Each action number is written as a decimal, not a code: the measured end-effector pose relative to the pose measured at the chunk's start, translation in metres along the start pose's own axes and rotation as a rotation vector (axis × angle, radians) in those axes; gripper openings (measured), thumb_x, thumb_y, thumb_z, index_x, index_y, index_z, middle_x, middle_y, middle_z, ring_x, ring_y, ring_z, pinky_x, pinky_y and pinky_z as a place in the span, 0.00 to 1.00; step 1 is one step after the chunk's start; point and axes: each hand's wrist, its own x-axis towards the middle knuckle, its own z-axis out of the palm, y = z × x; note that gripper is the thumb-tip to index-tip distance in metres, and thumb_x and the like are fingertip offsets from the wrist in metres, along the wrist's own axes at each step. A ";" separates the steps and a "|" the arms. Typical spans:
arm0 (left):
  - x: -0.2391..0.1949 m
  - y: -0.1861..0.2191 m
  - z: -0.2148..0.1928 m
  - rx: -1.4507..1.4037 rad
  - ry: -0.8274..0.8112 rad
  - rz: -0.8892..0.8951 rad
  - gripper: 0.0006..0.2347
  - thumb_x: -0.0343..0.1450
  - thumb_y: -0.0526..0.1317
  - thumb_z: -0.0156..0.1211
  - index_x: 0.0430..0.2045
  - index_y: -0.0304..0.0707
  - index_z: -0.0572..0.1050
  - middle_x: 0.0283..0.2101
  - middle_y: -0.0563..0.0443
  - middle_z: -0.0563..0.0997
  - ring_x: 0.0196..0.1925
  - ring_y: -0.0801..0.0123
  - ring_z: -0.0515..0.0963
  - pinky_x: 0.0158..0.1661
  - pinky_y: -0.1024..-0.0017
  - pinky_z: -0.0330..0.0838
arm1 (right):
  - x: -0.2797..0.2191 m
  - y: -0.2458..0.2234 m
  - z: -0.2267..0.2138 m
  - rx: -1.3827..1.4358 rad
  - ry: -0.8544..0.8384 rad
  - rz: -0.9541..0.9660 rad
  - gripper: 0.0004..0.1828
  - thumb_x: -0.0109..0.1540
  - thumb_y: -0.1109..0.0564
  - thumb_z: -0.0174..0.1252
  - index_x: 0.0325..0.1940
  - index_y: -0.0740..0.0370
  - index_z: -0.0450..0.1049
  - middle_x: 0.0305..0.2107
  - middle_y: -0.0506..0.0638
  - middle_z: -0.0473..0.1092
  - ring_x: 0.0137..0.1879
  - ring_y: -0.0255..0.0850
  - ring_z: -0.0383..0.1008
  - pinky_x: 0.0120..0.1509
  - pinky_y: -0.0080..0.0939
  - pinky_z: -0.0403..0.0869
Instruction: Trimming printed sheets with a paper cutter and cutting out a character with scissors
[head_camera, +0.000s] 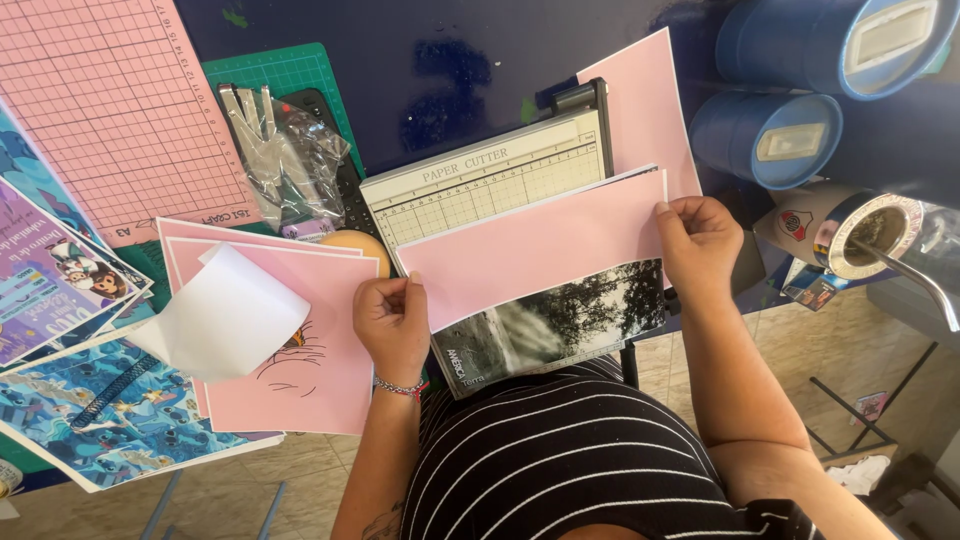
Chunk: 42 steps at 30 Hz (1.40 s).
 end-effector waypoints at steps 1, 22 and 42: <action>0.000 -0.001 0.000 0.005 0.001 0.004 0.05 0.68 0.26 0.67 0.25 0.29 0.75 0.25 0.47 0.71 0.21 0.73 0.74 0.22 0.78 0.70 | 0.001 -0.004 -0.001 -0.017 -0.009 0.006 0.03 0.63 0.65 0.67 0.37 0.65 0.79 0.21 0.49 0.70 0.29 0.31 0.68 0.36 0.31 0.68; 0.001 -0.004 -0.001 0.035 -0.010 0.043 0.06 0.68 0.26 0.67 0.24 0.30 0.75 0.24 0.47 0.70 0.21 0.70 0.73 0.22 0.77 0.69 | 0.011 0.011 0.001 -0.090 -0.088 0.037 0.04 0.66 0.62 0.66 0.38 0.63 0.78 0.22 0.49 0.72 0.29 0.31 0.69 0.36 0.32 0.71; 0.000 -0.007 -0.002 0.010 -0.018 0.038 0.05 0.68 0.26 0.67 0.25 0.29 0.75 0.25 0.47 0.70 0.21 0.72 0.73 0.22 0.77 0.70 | 0.009 0.007 0.002 -0.054 -0.089 0.025 0.04 0.67 0.63 0.66 0.39 0.65 0.77 0.22 0.50 0.71 0.29 0.33 0.70 0.37 0.33 0.71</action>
